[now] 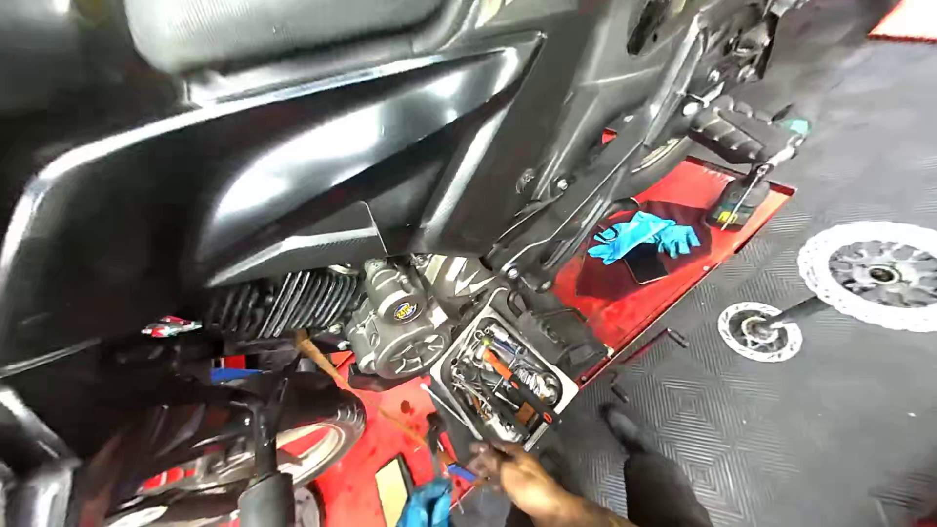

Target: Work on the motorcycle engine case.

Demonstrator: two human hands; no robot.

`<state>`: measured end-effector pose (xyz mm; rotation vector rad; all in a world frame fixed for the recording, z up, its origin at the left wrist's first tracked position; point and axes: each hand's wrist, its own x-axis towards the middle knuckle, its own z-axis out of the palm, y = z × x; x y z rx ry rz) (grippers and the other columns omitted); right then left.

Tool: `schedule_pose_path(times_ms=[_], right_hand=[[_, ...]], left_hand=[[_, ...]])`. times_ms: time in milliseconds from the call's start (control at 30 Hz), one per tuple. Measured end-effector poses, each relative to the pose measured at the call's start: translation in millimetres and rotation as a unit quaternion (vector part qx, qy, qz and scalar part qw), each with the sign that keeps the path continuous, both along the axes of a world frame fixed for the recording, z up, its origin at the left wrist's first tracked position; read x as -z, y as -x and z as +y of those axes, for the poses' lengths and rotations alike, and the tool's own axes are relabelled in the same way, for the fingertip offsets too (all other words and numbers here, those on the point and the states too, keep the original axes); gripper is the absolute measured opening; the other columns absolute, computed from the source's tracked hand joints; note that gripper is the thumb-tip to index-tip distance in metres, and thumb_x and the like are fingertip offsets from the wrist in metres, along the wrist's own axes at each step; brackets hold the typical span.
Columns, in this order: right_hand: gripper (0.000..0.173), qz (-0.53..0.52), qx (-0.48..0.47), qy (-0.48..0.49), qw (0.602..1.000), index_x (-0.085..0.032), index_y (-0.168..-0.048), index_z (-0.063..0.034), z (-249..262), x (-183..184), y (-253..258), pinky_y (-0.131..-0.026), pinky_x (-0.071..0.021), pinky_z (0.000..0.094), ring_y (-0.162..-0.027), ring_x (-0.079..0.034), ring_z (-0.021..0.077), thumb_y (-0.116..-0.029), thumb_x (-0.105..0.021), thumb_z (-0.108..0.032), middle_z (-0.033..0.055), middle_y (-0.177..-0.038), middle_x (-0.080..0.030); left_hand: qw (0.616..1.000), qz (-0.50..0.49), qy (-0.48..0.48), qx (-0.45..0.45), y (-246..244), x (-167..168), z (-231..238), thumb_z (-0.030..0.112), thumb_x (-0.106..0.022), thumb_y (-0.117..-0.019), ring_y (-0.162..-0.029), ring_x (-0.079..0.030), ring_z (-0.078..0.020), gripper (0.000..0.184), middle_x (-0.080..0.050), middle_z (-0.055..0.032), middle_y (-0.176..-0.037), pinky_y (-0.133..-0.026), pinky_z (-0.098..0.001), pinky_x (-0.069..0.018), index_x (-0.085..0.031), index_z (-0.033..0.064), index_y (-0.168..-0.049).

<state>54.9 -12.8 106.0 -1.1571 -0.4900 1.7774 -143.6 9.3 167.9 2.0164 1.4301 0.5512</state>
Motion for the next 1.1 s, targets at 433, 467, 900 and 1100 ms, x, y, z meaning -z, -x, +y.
schedule_pose_path(times_ms=[433, 467, 900, 1100], right_hand=[[0.020, 0.254, 0.439, -0.009, 0.862, -0.060, -0.117, -0.0119, 144, -23, -24, -0.061, -0.0552, 0.0340, -0.067, -0.062, 0.0191, -0.1089, -0.049, -0.027, 0.0088, -0.084, -0.063], [0.020, 0.257, 0.446, -0.005, 0.857, -0.060, -0.116, -0.0117, 149, -24, -22, -0.060, -0.0550, 0.0345, -0.066, -0.061, 0.0196, -0.1088, -0.050, -0.027, 0.0092, -0.084, -0.062], [0.021, 0.179, 0.438, -0.015, 0.881, -0.062, -0.118, -0.0074, 150, -29, -21, -0.056, -0.0561, 0.0336, -0.064, -0.064, 0.0205, -0.1084, -0.051, -0.022, 0.0124, -0.085, -0.067], [0.022, 0.137, 0.414, -0.018, 0.900, -0.063, -0.121, -0.0068, 146, -20, -31, -0.054, -0.0555, 0.0325, -0.061, -0.063, 0.0196, -0.1081, -0.052, -0.022, 0.0128, -0.085, -0.067]], left_hand=[[0.969, -0.038, -0.204, 0.134, -86, -8, 110, 0.020, -0.058, -0.1022, -0.116, -0.068, -0.0188, 0.021, -0.071, -0.0068, -0.121, -0.095, -0.0354, -0.0610, -0.073, 0.0080, -0.109], [0.968, -0.060, -0.204, 0.135, -76, -7, 110, 0.020, -0.058, -0.1021, -0.115, -0.069, -0.0197, 0.019, -0.071, -0.0078, -0.121, -0.093, -0.0352, -0.0620, -0.072, 0.0076, -0.108], [0.982, -0.050, -0.123, 0.134, 18, 15, 104, 0.011, -0.060, -0.1001, -0.115, -0.068, -0.0178, 0.011, -0.071, -0.0103, -0.118, -0.093, -0.0289, -0.0606, -0.068, 0.0052, -0.105], [0.978, -0.063, -0.123, 0.154, 4, 21, 111, 0.017, -0.060, -0.1017, -0.112, -0.069, -0.0168, 0.013, -0.071, -0.0068, -0.120, -0.089, -0.0286, -0.0622, -0.069, 0.0100, -0.107]])
